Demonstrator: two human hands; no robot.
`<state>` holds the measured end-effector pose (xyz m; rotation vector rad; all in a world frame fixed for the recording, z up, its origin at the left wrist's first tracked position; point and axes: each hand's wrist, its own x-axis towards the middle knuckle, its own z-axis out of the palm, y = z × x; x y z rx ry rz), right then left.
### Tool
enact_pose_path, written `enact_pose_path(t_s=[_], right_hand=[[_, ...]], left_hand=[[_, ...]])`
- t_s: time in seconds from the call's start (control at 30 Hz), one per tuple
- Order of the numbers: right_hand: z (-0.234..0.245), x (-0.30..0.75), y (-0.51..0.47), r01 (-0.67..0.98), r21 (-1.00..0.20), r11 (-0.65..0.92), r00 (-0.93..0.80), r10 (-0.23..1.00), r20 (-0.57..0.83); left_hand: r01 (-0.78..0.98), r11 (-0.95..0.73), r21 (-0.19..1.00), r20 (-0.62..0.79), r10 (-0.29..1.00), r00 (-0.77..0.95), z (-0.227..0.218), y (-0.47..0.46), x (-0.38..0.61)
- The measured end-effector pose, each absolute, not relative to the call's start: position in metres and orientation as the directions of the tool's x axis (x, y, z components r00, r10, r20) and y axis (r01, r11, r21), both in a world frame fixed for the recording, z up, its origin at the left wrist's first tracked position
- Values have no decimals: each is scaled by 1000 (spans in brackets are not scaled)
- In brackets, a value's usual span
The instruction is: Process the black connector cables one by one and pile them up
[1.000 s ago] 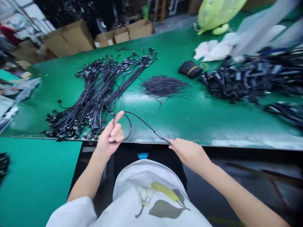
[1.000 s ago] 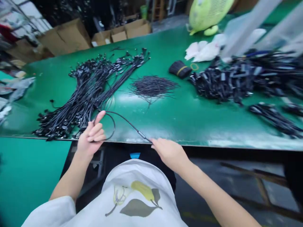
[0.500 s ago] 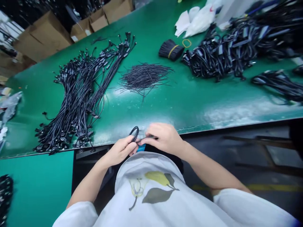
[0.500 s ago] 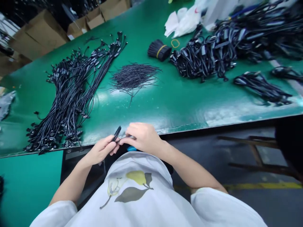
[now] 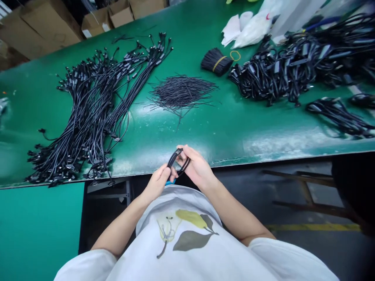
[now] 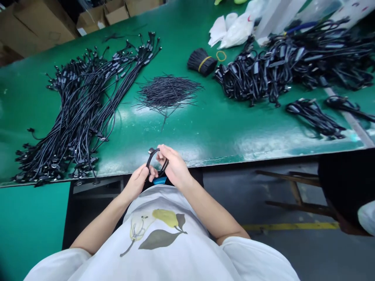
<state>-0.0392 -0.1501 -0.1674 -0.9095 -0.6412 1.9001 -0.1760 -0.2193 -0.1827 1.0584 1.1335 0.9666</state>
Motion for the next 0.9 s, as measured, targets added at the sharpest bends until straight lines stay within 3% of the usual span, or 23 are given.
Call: enact_pose_path(t_s=[0.13, 0.27, 0.4, 0.53, 0.63, 0.7, 0.8, 0.87, 0.9], right_hand=[[-154, -53, -162, -441, -777, -448, -443, 862, -246], [-152, -65, -167, -416, -824, -385, -456, 872, -177], [-148, -76, -157, -452, -823, -343, -422, 895, -141], [-140, -73, -142, -420, -815, -400, -540, 832, -130], [-140, -66, -137, -394, -827, -402, -568, 814, -126], [-144, -62, -136, -391, -844, -367, -539, 835, -113], [-147, -48, -132, -256, -952, -171, -454, 890, -37], [-145, -33, -130, -4, -991, 134, -404, 906, 124], [-142, -23, -130, 135, -934, 330, -442, 864, 242]], left_hand=[[105, 216, 971, -226, 969, 103, -181, -223, -183], [129, 233, 964, -259, 935, 243, -178, -220, -190], [-122, 306, 944, -260, 920, 294, -177, -222, -192], [-478, 564, 674, -381, 819, 429, -167, -229, -179], [-587, 626, 513, -442, 779, 444, -158, -231, -167], [-602, 631, 490, -459, 774, 437, -156, -228, -161], [-571, 603, 556, -476, 795, 376, -159, -223, -160], [-494, 584, 644, -489, 811, 321, -162, -222, -167], [-432, 576, 694, -490, 818, 302, -162, -221, -172]])
